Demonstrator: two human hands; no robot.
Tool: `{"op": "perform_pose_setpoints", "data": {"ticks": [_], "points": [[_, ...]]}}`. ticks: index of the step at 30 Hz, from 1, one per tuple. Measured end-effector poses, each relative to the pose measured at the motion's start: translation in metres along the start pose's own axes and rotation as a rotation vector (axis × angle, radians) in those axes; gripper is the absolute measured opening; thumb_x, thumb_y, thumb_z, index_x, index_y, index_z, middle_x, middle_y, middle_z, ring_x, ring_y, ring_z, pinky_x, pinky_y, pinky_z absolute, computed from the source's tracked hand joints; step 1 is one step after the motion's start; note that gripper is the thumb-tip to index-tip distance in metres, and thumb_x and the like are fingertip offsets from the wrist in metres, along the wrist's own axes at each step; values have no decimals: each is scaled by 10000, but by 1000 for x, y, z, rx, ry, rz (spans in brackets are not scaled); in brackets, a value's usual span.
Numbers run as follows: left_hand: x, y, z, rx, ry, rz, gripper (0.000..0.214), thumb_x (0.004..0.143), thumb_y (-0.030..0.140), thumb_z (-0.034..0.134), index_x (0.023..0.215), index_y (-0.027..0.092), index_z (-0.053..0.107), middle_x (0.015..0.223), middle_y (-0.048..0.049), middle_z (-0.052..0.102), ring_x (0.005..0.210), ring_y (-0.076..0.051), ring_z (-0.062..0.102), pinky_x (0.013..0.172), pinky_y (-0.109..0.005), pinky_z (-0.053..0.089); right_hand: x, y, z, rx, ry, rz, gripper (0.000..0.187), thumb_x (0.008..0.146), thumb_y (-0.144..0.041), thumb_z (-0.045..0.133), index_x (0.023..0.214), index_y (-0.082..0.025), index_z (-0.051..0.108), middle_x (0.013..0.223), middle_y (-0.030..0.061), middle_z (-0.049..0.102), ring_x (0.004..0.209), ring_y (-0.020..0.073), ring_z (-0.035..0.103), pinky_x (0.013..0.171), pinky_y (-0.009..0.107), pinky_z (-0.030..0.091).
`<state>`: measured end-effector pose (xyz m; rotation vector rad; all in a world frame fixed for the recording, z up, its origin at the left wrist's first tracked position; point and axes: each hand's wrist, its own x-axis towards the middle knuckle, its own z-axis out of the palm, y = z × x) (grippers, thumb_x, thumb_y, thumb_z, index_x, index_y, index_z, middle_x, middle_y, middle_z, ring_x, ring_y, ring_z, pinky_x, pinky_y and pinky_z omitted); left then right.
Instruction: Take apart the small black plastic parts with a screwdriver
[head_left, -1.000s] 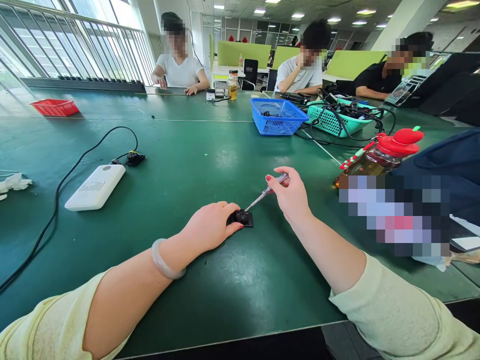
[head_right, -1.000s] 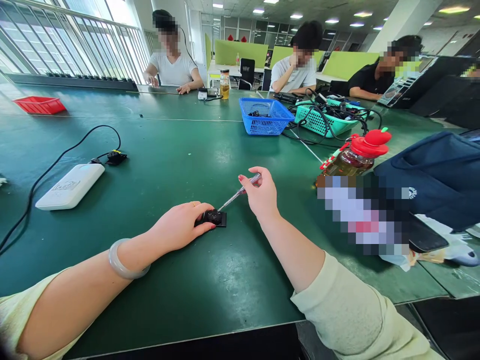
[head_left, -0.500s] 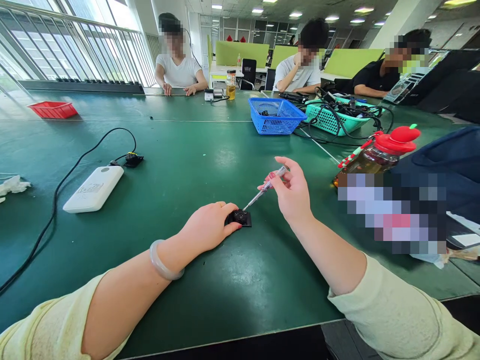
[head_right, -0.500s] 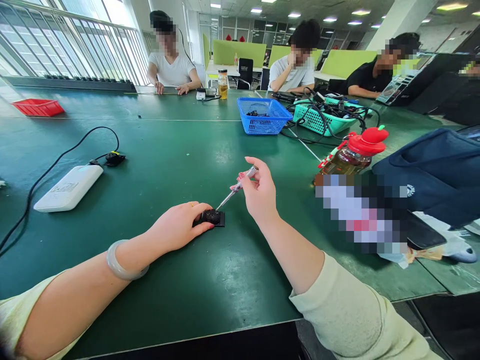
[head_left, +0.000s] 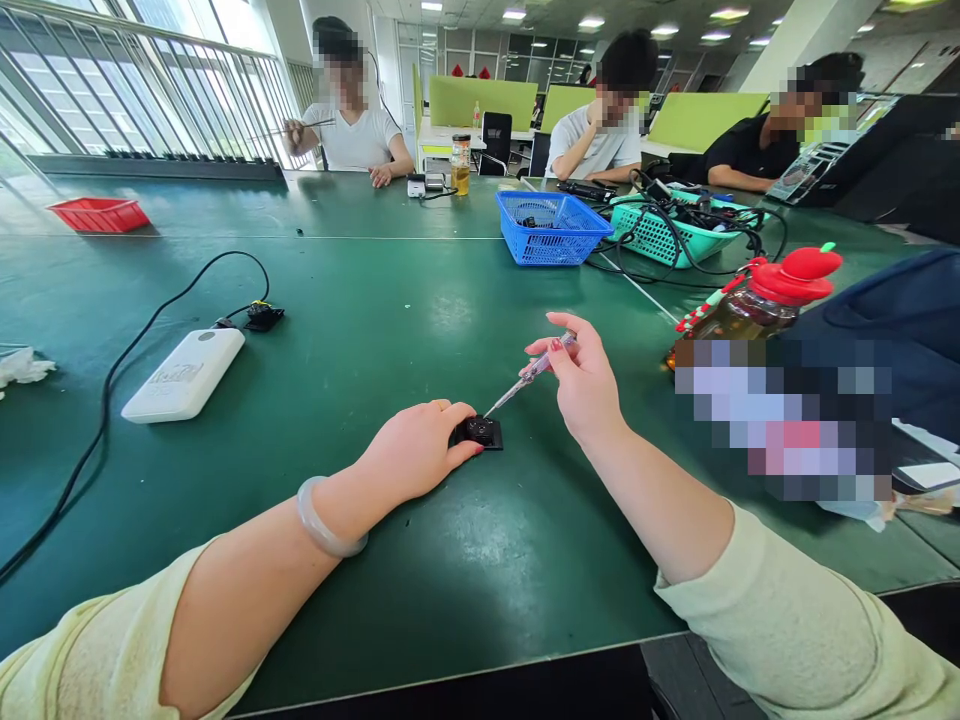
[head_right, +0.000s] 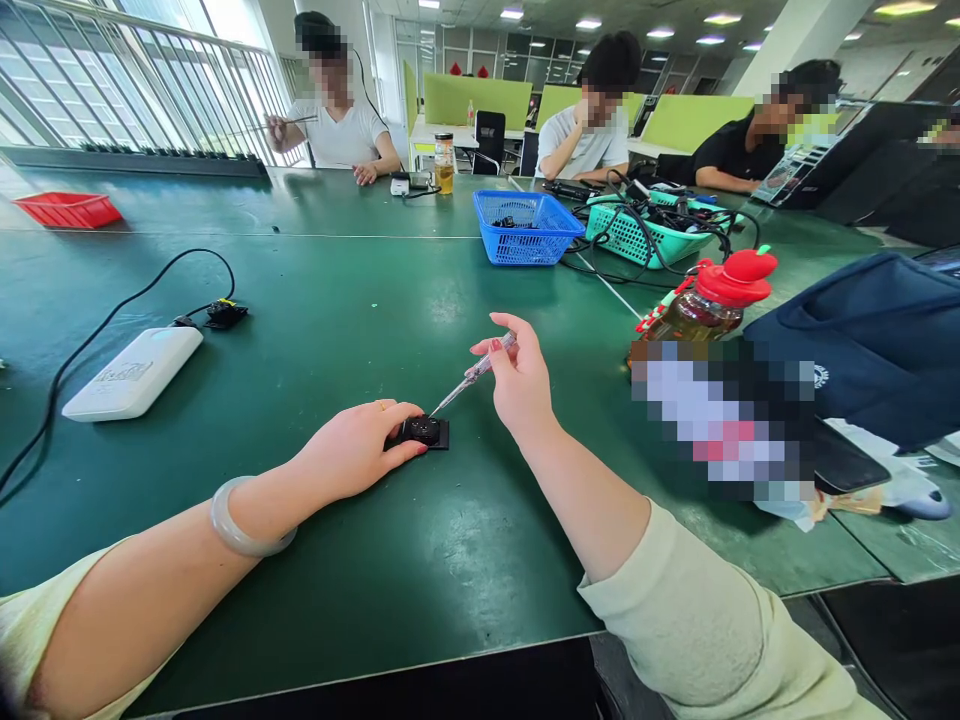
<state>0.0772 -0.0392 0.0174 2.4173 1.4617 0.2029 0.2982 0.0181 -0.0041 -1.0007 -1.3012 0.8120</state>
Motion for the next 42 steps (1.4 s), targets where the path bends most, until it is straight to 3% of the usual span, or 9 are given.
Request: {"op": "perform_pose_setpoints", "data": {"ticks": [5,12,26,36,42], "points": [[0,1,1,3,-4,-3,340,982,449,539,1212,228,656,1017,-70,709,934,-266,684,834,-388,530,-3,-3,1,-34,-29,-42,277,974,-426,549,1226,-315,520,937,-27,687,668,140,698,764,408,640],[0,1,0,-10,-11,-8,337,980,450,540,1207,231,659,1031,-66,708,943,-272,682,844,-399,531,-10,-17,5,-143,78,-39,154,972,-242,455,1074,-276,565,1129,-16,612,651,91,709,825,398,616],[1,0,1,-6,-18,-14,328,977,448,540,1209,246,655,1045,-63,709,953,-270,679,821,-381,528,-16,-21,7,-117,24,-171,122,1003,-306,457,1099,-285,529,1080,-16,636,736,136,742,862,429,600],[0,1,0,-8,-13,-7,329,981,452,535,1205,242,656,1054,-62,710,954,-269,678,824,-382,523,-13,-19,4,-109,-22,-211,173,980,-208,432,1103,-291,522,1150,-21,600,722,118,730,802,398,602],[0,0,0,-1,-20,-13,336,984,445,537,1221,238,651,1079,-60,713,966,-279,675,834,-399,520,-10,-15,3,-113,-27,-216,105,998,-281,460,1084,-288,520,1100,-19,587,695,107,688,766,377,613]]}}
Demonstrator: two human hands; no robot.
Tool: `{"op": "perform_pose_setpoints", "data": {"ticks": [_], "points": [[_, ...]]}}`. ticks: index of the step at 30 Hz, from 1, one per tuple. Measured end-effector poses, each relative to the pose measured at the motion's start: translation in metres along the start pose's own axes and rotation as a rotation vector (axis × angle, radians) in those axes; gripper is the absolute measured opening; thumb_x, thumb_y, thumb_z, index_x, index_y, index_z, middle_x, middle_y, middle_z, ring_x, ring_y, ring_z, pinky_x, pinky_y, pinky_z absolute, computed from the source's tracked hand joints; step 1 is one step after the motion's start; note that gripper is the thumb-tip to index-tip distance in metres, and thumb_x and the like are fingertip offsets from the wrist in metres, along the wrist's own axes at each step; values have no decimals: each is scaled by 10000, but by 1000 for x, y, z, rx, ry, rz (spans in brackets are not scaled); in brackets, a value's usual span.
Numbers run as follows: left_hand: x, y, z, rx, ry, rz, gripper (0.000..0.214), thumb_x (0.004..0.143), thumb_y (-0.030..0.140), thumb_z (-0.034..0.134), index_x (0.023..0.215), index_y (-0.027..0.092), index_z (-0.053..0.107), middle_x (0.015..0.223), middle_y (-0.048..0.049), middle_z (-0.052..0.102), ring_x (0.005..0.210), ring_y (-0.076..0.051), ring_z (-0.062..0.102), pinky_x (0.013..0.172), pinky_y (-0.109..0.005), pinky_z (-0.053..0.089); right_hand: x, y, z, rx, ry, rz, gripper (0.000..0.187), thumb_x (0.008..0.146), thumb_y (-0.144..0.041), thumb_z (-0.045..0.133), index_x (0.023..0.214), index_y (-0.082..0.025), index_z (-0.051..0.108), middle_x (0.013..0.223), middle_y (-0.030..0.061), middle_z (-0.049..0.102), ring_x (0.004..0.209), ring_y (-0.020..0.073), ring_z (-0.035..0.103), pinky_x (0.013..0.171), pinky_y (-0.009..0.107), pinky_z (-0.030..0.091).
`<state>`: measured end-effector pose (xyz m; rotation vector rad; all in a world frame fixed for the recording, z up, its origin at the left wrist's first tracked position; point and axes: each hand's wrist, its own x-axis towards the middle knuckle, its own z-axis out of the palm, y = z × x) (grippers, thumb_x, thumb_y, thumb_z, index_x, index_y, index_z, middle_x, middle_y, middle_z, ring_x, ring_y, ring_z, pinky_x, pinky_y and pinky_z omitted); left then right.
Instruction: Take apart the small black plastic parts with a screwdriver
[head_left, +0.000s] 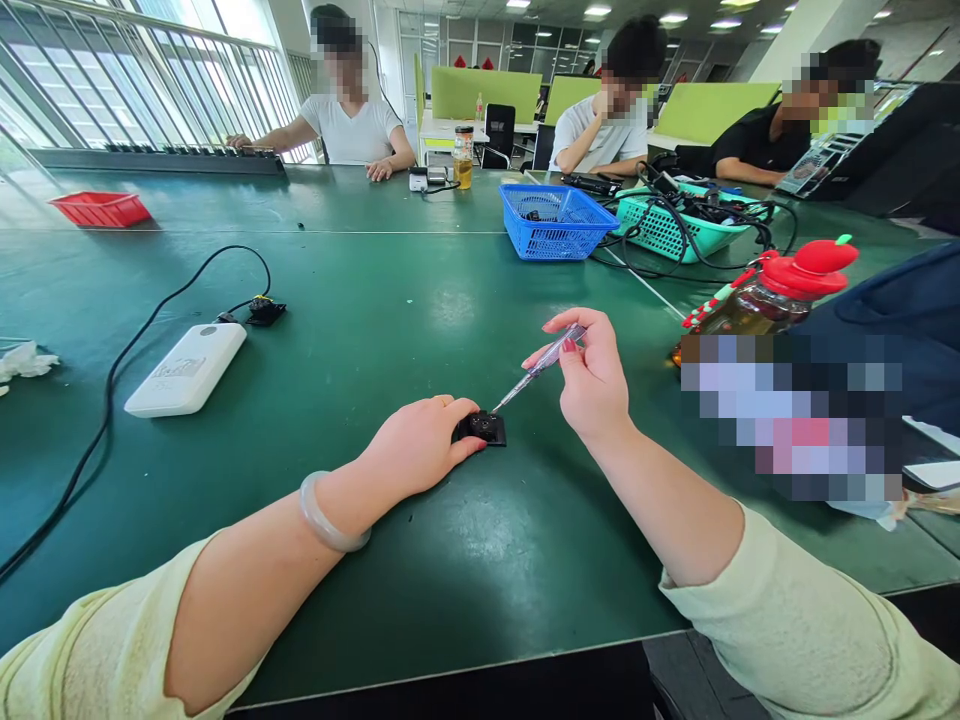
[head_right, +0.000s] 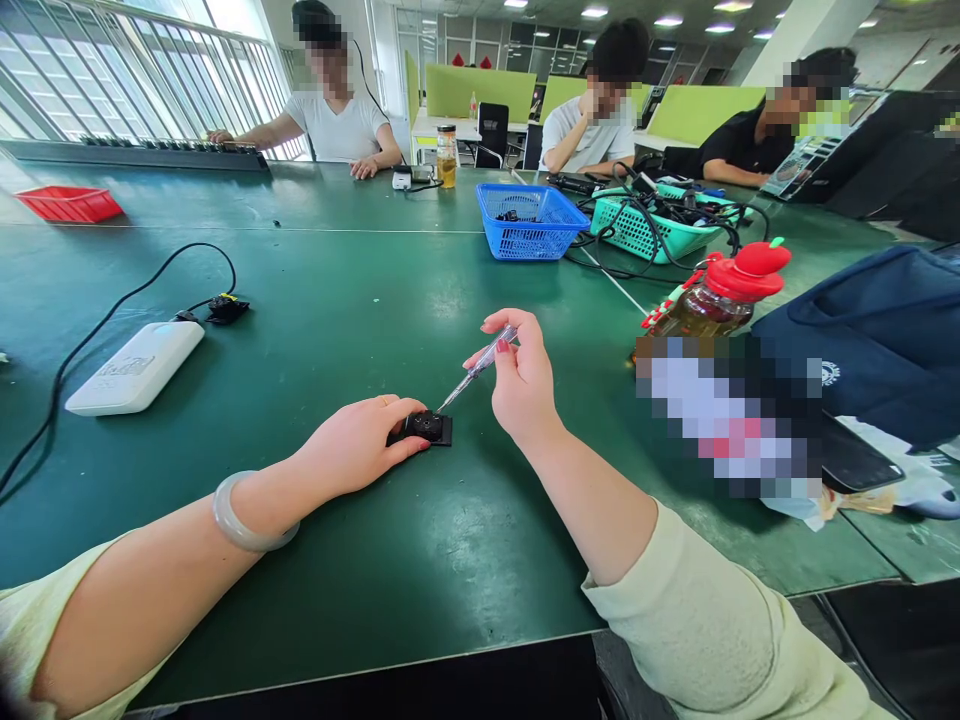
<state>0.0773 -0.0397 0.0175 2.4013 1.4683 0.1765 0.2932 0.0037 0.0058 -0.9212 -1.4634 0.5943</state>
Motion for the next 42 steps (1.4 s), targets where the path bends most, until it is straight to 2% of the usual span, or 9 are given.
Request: {"op": "perform_pose_setpoints", "data": {"ticks": [6,11,14,18,26,30,34,38,42], "points": [[1,-1,1,-4,7,8,335,983,458,537,1220,252,651,1081,-53,715,962,-279,676,819,-399,519,2,-2,2,44,22,93,188,983,-402,544,1145,-313,505,985,-24,608,682,125,672,742,372,621],[0,-1,1,7,10,11,335,983,452,544,1218,238,649,1070,-54,713,953,-277,673,825,-402,515,9,2,-1,65,54,255,364,852,-433,730,1133,-309,535,819,-39,613,742,172,688,736,369,618],[-1,0,1,5,8,8,338,982,451,548,1224,235,645,1063,-50,712,949,-271,671,826,-399,516,13,10,-4,65,32,368,338,817,-400,752,1087,-285,583,736,-48,620,681,172,675,737,383,603],[0,1,0,15,4,-2,343,985,458,544,1222,233,647,1057,-54,712,950,-270,672,825,-395,517,15,12,-5,113,35,461,309,841,-346,712,1118,-272,595,743,-40,652,751,174,692,804,386,602],[0,1,0,18,1,-6,331,982,450,555,1221,242,651,1063,-49,713,953,-268,672,827,-391,515,13,6,-5,204,-19,463,291,894,-187,547,1165,-289,568,827,-39,665,713,132,659,798,360,596],[0,1,1,23,7,3,339,983,455,549,1227,241,647,1056,-48,713,950,-273,670,827,-398,513,12,9,-5,240,-41,422,304,890,-223,564,1179,-317,550,902,-41,654,721,131,666,845,392,599],[0,1,0,28,-5,-9,339,983,456,548,1230,245,646,1054,-49,715,937,-271,669,809,-392,509,11,11,-4,201,-40,405,305,855,-330,660,1146,-318,569,987,-29,661,753,138,666,862,409,607],[1,1,1,17,4,-6,338,983,456,548,1224,239,646,1065,-49,716,956,-271,668,821,-389,507,11,10,-2,201,-52,466,401,763,-409,775,1094,-285,586,809,-37,667,750,162,671,823,395,606],[1,-1,2,13,10,4,339,983,465,546,1213,238,648,1055,-45,715,952,-269,668,825,-393,511,12,11,-3,180,-59,486,527,667,-512,849,1058,-268,594,685,-74,641,624,143,642,777,387,583]]}}
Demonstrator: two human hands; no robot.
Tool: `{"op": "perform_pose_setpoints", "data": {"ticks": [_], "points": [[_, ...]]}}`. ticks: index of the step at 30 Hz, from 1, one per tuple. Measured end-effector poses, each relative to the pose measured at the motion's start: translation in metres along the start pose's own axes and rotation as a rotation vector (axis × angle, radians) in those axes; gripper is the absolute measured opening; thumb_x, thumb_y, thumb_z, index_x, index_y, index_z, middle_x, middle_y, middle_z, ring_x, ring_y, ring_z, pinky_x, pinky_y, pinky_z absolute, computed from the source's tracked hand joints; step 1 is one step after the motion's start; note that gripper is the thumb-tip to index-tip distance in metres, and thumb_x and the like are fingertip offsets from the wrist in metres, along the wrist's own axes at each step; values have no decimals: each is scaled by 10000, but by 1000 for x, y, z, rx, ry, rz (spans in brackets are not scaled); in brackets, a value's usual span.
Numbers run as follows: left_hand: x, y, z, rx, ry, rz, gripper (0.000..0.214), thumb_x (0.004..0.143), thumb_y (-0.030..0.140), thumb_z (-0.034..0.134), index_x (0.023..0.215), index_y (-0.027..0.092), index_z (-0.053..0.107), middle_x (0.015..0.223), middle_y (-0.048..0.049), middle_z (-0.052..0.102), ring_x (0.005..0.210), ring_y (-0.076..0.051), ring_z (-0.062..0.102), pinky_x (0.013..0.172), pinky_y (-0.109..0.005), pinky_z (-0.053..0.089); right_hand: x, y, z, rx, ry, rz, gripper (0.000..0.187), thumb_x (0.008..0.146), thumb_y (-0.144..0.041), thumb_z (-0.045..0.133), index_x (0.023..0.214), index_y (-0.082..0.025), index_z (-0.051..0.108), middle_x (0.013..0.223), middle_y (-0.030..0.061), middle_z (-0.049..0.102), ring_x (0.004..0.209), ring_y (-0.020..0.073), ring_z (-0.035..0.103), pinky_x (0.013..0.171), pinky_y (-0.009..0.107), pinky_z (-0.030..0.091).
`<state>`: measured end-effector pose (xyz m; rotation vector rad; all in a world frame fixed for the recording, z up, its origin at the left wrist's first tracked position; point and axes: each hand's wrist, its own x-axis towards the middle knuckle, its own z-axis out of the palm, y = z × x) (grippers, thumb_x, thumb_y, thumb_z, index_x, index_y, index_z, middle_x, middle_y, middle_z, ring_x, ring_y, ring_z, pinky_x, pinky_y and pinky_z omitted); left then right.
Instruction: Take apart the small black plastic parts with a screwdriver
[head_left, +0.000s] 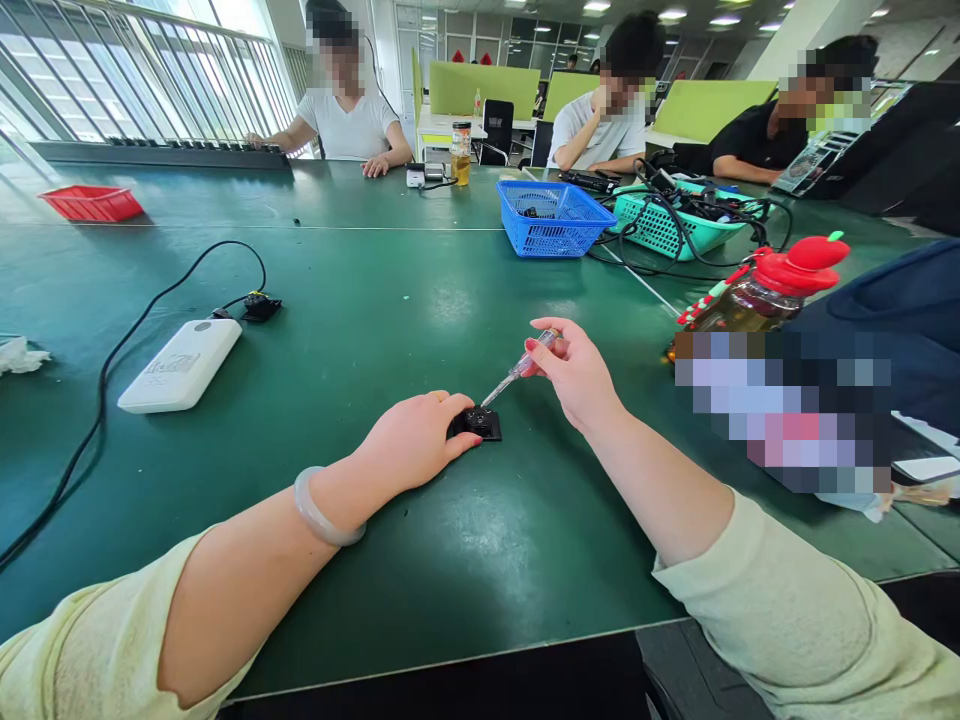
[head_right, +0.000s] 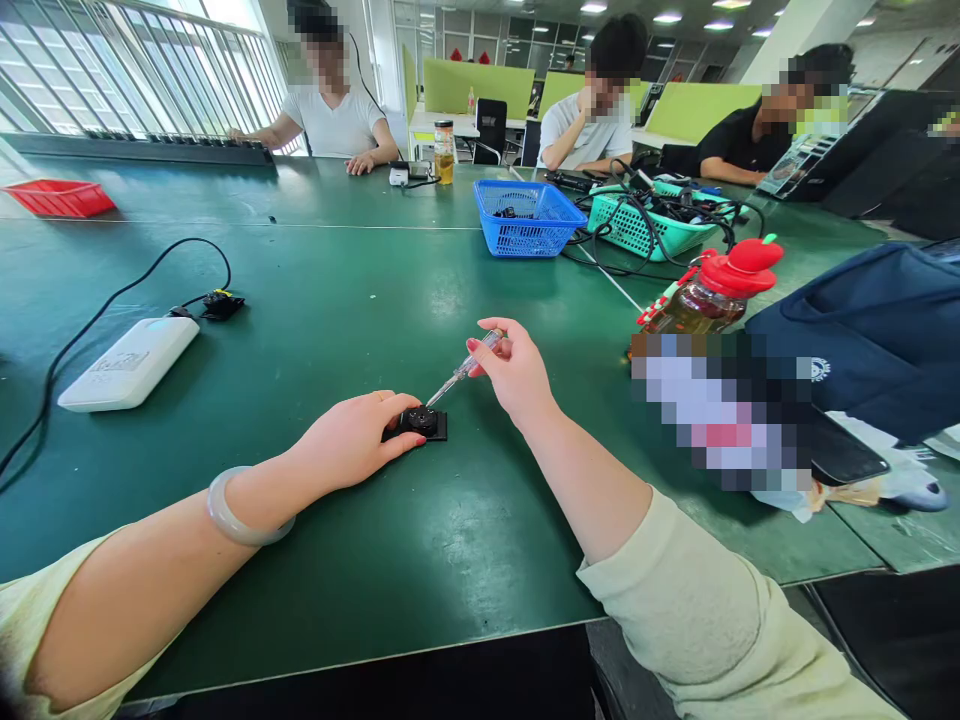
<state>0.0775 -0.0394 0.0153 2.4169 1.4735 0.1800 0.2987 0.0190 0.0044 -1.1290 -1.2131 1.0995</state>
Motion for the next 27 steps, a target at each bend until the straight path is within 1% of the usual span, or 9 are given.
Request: {"op": "perform_pose_setpoints", "data": {"ticks": [3,6,8,11,14,17,20,23,27], "points": [[0,0,0,6,1,0,349,981,477,543,1210,236,649,1042,-49,715,942,-268,670,819,-392,515,0,0,-1,6,17,17,592,605,-574,874,1024,-257,601,662,-88,626,580,124,616,717,356,558],[0,0,-1,6,3,-3,349,980,476,541,1204,233,654,1042,-57,716,943,-265,673,824,-387,520,0,-1,0,54,23,63,599,578,-577,891,989,-248,605,641,-98,606,562,107,598,666,316,538],[0,1,-1,3,1,-5,347,980,470,539,1205,233,655,1055,-61,715,952,-267,675,828,-389,523,-1,-3,0,85,18,101,560,598,-541,896,975,-244,609,637,-100,595,538,92,574,618,285,514],[0,0,-1,0,1,3,347,982,463,536,1211,229,651,1064,-64,716,959,-274,674,837,-400,526,-2,-4,0,109,8,150,469,666,-466,877,978,-239,611,711,-73,653,465,56,478,528,258,446],[0,0,0,5,5,11,347,981,461,540,1213,226,648,1057,-64,718,958,-275,674,842,-402,525,-2,-5,0,110,24,178,398,738,-376,836,1043,-242,620,767,-52,694,431,41,414,501,251,422],[0,0,0,7,8,8,342,980,457,545,1213,228,647,1056,-65,717,963,-275,677,843,-397,525,-3,-6,0,73,50,209,331,822,-264,754,1125,-249,624,795,-40,723,431,48,451,509,240,451],[0,1,0,6,5,0,355,981,463,540,1228,230,645,1063,-66,716,965,-277,679,837,-396,526,-3,-6,1,66,69,269,241,916,-180,619,1147,-248,633,861,-15,756,438,54,506,528,239,500],[0,1,-1,7,0,-2,368,981,467,537,1246,234,641,1063,-65,716,959,-278,680,828,-398,527,-2,-4,1,123,77,336,264,962,-108,495,1138,-247,635,898,6,768,447,58,549,558,249,541],[0,1,0,9,4,4,359,980,454,544,1243,230,642,1071,-59,717,967,-281,677,843,-403,523,-1,-4,0,181,82,376,253,969,-99,488,1116,-243,634,838,9,757,469,69,579,577,246,548]]}}
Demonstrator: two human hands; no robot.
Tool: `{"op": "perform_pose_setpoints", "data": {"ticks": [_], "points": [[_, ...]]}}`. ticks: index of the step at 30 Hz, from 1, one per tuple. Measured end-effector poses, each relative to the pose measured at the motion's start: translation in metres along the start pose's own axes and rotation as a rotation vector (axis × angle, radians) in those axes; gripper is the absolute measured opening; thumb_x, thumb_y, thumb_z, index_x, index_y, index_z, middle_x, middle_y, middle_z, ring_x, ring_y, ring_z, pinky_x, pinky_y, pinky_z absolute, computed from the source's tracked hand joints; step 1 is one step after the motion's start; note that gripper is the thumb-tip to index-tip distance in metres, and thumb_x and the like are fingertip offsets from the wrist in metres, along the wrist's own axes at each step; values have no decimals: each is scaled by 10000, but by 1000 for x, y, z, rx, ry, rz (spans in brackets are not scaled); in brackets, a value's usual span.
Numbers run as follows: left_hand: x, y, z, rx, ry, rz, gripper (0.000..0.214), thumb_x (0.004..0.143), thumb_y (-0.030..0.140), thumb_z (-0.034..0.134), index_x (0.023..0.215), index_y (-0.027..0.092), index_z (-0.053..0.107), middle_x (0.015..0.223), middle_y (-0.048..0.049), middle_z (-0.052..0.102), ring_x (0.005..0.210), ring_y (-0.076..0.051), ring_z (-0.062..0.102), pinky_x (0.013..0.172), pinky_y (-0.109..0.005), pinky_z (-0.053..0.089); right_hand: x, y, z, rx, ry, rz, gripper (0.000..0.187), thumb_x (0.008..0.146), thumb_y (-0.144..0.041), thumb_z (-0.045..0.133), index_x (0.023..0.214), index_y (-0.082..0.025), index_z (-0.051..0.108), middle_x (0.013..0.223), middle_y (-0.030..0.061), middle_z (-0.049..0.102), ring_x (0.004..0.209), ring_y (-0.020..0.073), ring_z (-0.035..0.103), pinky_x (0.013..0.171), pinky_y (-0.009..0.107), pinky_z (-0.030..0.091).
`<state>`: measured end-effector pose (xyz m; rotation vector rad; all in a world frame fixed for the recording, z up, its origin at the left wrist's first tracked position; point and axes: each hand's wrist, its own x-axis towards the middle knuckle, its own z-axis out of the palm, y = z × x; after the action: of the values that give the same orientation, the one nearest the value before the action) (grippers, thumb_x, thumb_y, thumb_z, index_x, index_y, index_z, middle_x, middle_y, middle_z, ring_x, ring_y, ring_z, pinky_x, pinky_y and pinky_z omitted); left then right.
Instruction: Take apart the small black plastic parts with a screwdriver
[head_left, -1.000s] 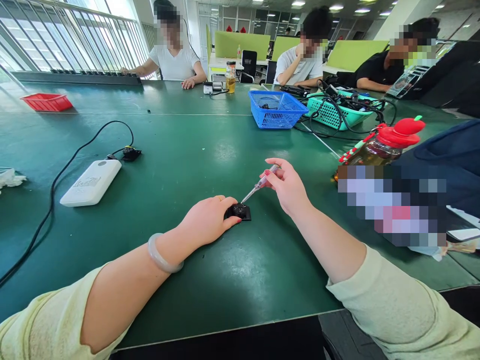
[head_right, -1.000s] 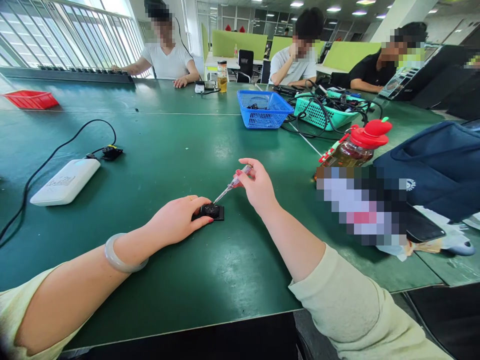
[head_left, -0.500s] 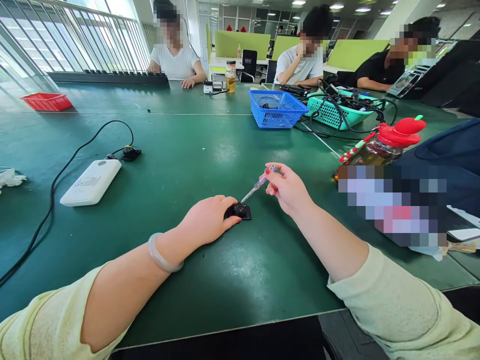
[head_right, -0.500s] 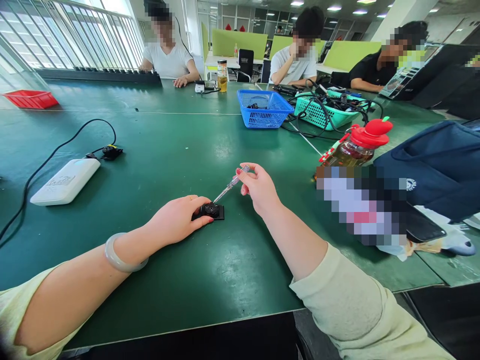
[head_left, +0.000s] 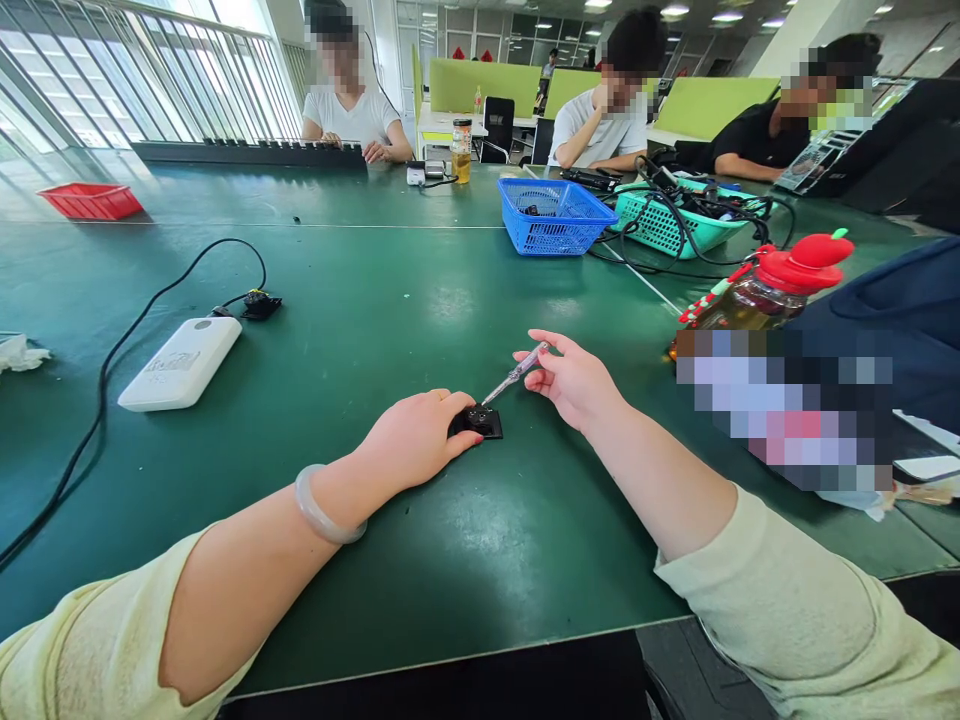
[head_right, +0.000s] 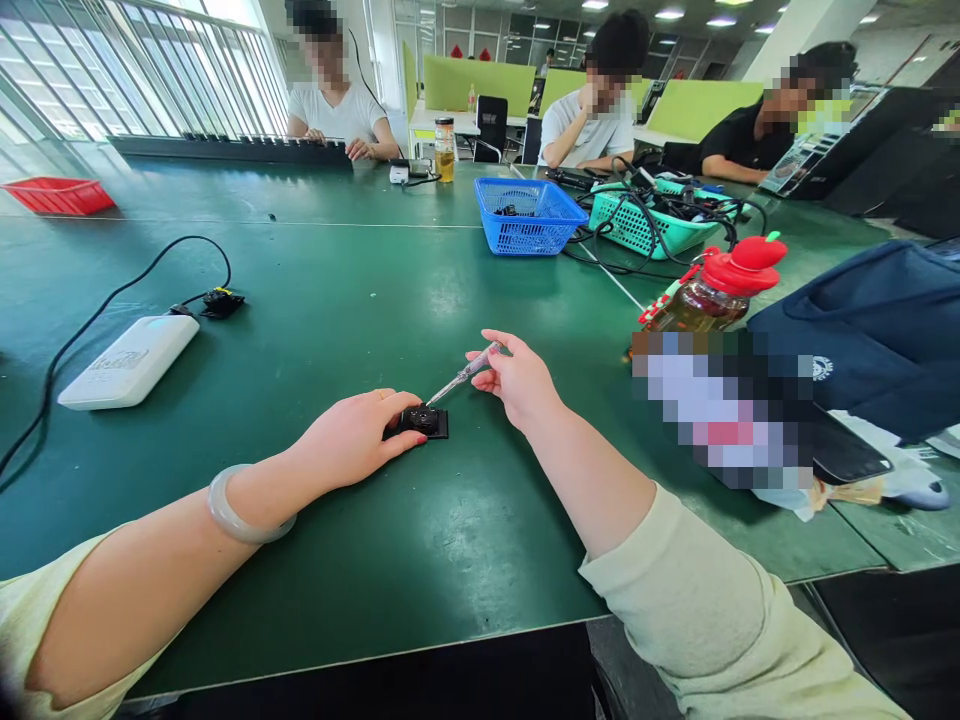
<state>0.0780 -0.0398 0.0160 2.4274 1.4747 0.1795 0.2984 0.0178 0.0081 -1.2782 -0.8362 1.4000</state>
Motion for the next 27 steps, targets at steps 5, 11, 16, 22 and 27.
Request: {"op": "perform_pose_setpoints", "data": {"ticks": [5,11,16,22,27], "points": [[0,-1,1,-6,6,1,362,980,467,540,1230,228,645,1070,-60,717,962,-277,676,841,-401,523,-2,-3,2,34,19,-14,142,922,-196,638,1045,-264,656,748,-47,687,471,56,548,569,223,522],[0,-1,1,-6,1,5,350,984,467,529,1217,234,648,1061,-63,717,954,-273,674,834,-398,523,1,0,-1,45,23,-115,208,858,-291,727,1057,-284,669,732,-61,630,490,54,522,587,236,506],[0,-1,1,4,-2,1,361,982,471,533,1230,232,641,1055,-65,716,938,-273,674,815,-395,521,2,1,-2,-13,5,-147,221,886,-211,632,1098,-263,668,766,-30,683,514,76,547,624,268,529],[0,0,-1,1,-6,0,349,983,464,537,1217,230,648,1053,-64,720,943,-276,675,817,-397,522,-2,-2,2,-23,23,-66,188,920,-147,561,1050,-242,658,737,-35,677,489,71,548,571,238,507],[0,0,-1,-4,-3,-2,355,983,470,529,1212,227,650,1047,-68,718,941,-272,678,821,-396,525,-2,-2,2,23,12,-73,161,842,-327,767,882,-234,641,699,-63,612,483,60,523,537,229,487]]}}
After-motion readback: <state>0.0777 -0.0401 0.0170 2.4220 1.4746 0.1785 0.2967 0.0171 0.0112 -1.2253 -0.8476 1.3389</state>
